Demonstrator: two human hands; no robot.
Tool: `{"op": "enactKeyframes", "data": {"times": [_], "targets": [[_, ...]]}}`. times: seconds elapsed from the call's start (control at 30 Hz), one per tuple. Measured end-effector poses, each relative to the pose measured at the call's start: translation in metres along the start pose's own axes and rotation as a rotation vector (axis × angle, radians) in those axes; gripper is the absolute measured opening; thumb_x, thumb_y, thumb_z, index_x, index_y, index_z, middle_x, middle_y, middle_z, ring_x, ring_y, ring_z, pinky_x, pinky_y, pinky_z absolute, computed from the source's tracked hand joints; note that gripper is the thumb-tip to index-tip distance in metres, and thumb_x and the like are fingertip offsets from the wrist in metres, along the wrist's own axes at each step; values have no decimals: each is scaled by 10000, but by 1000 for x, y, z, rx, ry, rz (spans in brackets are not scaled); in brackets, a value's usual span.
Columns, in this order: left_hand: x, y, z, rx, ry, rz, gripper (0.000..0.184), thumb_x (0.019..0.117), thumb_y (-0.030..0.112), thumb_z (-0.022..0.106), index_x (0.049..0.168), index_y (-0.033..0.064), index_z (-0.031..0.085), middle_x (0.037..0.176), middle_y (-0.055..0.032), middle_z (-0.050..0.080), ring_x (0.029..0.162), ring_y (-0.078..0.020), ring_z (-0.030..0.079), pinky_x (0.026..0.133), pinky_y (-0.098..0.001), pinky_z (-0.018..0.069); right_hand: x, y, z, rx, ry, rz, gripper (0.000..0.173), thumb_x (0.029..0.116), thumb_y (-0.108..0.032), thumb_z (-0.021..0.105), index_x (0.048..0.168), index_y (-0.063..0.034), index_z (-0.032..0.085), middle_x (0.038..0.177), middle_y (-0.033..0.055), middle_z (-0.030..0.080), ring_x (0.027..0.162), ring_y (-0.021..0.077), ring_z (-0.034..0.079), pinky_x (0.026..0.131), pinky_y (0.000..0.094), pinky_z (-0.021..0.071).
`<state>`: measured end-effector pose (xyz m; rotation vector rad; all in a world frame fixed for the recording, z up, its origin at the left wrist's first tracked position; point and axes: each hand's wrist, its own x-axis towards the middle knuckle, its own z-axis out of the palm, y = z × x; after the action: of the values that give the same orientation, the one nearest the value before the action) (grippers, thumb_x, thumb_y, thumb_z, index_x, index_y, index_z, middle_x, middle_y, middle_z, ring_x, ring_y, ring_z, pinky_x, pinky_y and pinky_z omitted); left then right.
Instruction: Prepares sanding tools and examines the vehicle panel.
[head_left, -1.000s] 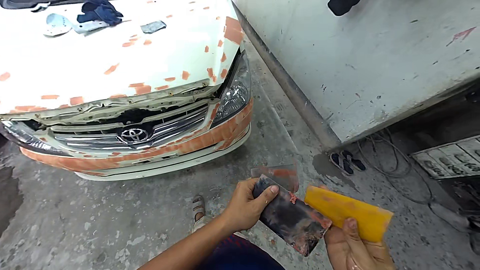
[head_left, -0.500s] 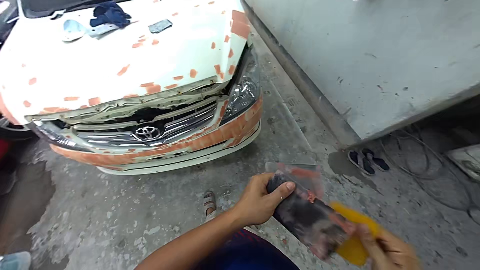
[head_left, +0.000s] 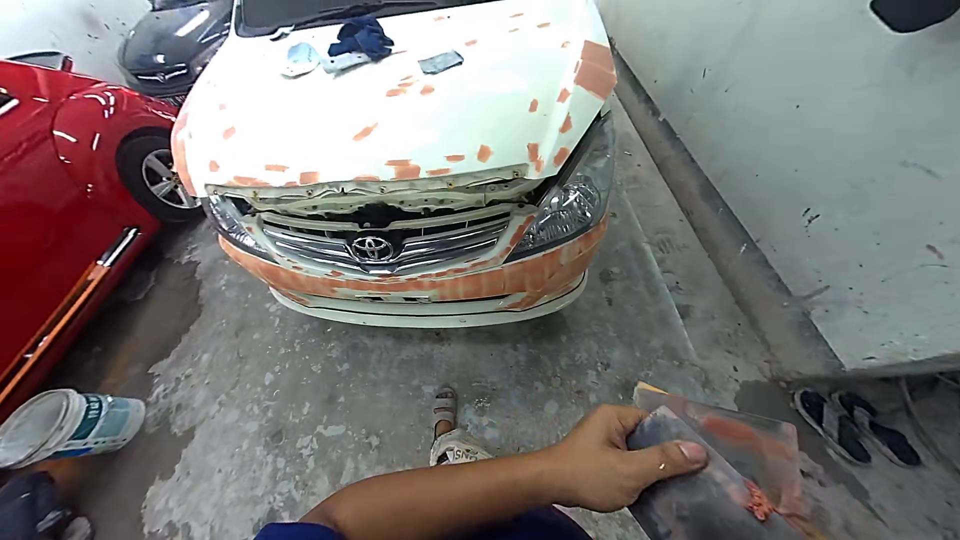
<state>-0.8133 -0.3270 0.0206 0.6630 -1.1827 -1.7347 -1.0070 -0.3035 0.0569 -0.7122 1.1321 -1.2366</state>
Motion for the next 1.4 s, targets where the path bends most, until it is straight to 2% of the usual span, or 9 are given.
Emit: {"op": "enactKeyframes", "data": {"times": [0.03, 0.1, 0.3, 0.43, 0.63, 0.93, 1.1, 1.23, 1.4], "targets": [[-3, -1, 0, 17, -19, -8, 265, 1058, 181, 546, 1084, -61, 652, 898, -87, 711, 822, -125, 701, 806, -351, 593, -3, 1, 7, -40, 19, -80, 394, 1020, -29, 333, 736, -150, 577, 679, -122, 685, 640, -89, 611, 651, 98, 515], [-7, -4, 4, 59, -57, 3, 270, 1052, 185, 560, 1059, -67, 657, 870, -93, 703, 801, -127, 694, 784, -349, 587, -13, 10, 12, -111, 32, -303, 166, 855, 148, 552, 892, 2, 621, 829, -94, 721, 809, -56, 675, 784, 148, 569], [-15, -3, -6, 62, 57, 123, 449, 1073, 211, 497, 1394, -100, 541, 1401, -206, 602, 1218, -207, 641, 1078, -404, 509, -14, 39, -34, 20, 302, -389, 183, 1049, -30, 444, 1209, -74, 523, 985, -40, 735, 935, 59, 726, 876, 271, 618], [-16, -7, -14, 155, 270, 74, 317, 1089, 239, 498, 1224, -14, 634, 1072, -117, 734, 974, -201, 730, 909, -413, 614, -7, 38, -51, -54, 488, -312, 274, 1052, -48, 475, 1325, -29, 463, 1076, -5, 673, 958, 65, 700, 886, 286, 609], [-21, -18, -4, 364, 183, 99, 372, 1117, 323, 389, 1283, 20, 526, 1019, -80, 709, 934, -161, 723, 845, -394, 626, -3, 55, -30, -126, 377, -274, 664, 919, 60, 636, 1496, 24, 309, 1241, 92, 642, 1027, 100, 701, 879, 308, 621], [-14, -9, 10, 927, 45, 80, 652, 1027, 594, 469, 1283, 9, 599, 933, -100, 713, 843, -194, 712, 761, -434, 607, -13, 66, 21, -371, 224, -543, 863, 819, 4, 722, 1513, 164, 235, 1442, 240, 512, 1246, 181, 616, 1033, 295, 553], [-8, -4, 12, 1127, -141, -151, 816, 1019, 706, 275, 1272, 26, 648, 970, -124, 748, 998, -248, 734, 1062, -541, 502, -8, 61, 16, -280, 250, -536, 765, 845, 8, 707, 1470, 138, 286, 1309, 194, 606, 1152, 188, 666, 972, 304, 593], [-2, -10, 5, 1011, -117, -186, 568, 1091, 530, 308, 1017, 116, 690, 771, -60, 667, 742, -214, 685, 682, -485, 566, -1, 41, -1, -127, 366, -565, 395, 929, 53, 556, 1294, 54, 406, 1136, 114, 672, 1029, 164, 703, 894, 301, 613], [7, -6, -8, 783, 113, -50, 472, 1099, 428, 391, 937, 125, 715, 750, 6, 695, 689, -121, 692, 641, -362, 607, 5, 33, -47, 171, 439, -473, 383, 941, 44, 572, 1311, 23, 477, 1157, 164, 681, 1013, 255, 710, 850, 422, 631]]}}
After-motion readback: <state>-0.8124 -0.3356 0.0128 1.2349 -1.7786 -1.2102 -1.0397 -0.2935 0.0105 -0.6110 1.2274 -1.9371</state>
